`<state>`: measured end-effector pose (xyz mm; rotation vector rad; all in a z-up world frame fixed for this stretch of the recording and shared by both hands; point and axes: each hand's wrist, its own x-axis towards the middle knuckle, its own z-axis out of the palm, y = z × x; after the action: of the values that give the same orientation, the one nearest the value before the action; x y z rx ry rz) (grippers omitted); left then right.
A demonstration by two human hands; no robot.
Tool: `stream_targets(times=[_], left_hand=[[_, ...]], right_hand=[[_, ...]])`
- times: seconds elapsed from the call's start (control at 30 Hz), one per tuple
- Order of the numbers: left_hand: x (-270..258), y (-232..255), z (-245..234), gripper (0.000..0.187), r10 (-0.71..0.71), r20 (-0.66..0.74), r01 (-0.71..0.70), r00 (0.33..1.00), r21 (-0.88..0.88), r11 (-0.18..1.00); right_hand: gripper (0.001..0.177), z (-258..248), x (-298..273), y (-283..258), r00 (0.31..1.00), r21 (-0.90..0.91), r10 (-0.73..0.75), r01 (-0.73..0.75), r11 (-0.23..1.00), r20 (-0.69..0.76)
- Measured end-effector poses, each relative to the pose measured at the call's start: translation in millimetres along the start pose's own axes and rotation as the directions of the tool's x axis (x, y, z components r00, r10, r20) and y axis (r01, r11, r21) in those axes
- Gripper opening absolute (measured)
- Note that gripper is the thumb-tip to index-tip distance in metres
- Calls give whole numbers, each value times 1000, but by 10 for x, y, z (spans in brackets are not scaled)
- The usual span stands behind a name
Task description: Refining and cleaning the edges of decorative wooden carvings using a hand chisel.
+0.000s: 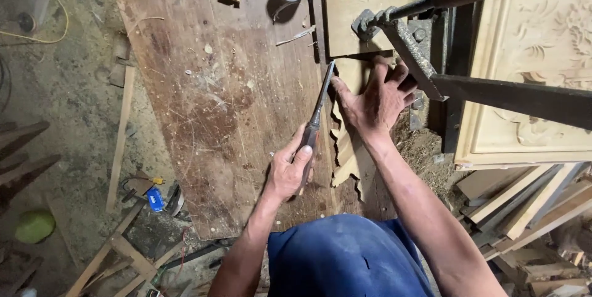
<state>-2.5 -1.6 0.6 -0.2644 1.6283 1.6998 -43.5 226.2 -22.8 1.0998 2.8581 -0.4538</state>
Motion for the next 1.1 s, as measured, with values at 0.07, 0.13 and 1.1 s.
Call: stream_targets(times=[0.07,0.13,1.1], left_hand=[[24,19,2,50,8,-3,-8,1000,12,1000],[39,43,0,50,14,-8,-14,1000,24,1000],[-1067,-529,-420,58,2,328,207,945,-601,772]], right_hand=[[88,25,7,27,1000,-17,-11,11,1000,-6],[88,11,-2,13,1000,-34,-25,24,999,-8],[25,-585,-679,-320,902,867,-351,-46,497,249]])
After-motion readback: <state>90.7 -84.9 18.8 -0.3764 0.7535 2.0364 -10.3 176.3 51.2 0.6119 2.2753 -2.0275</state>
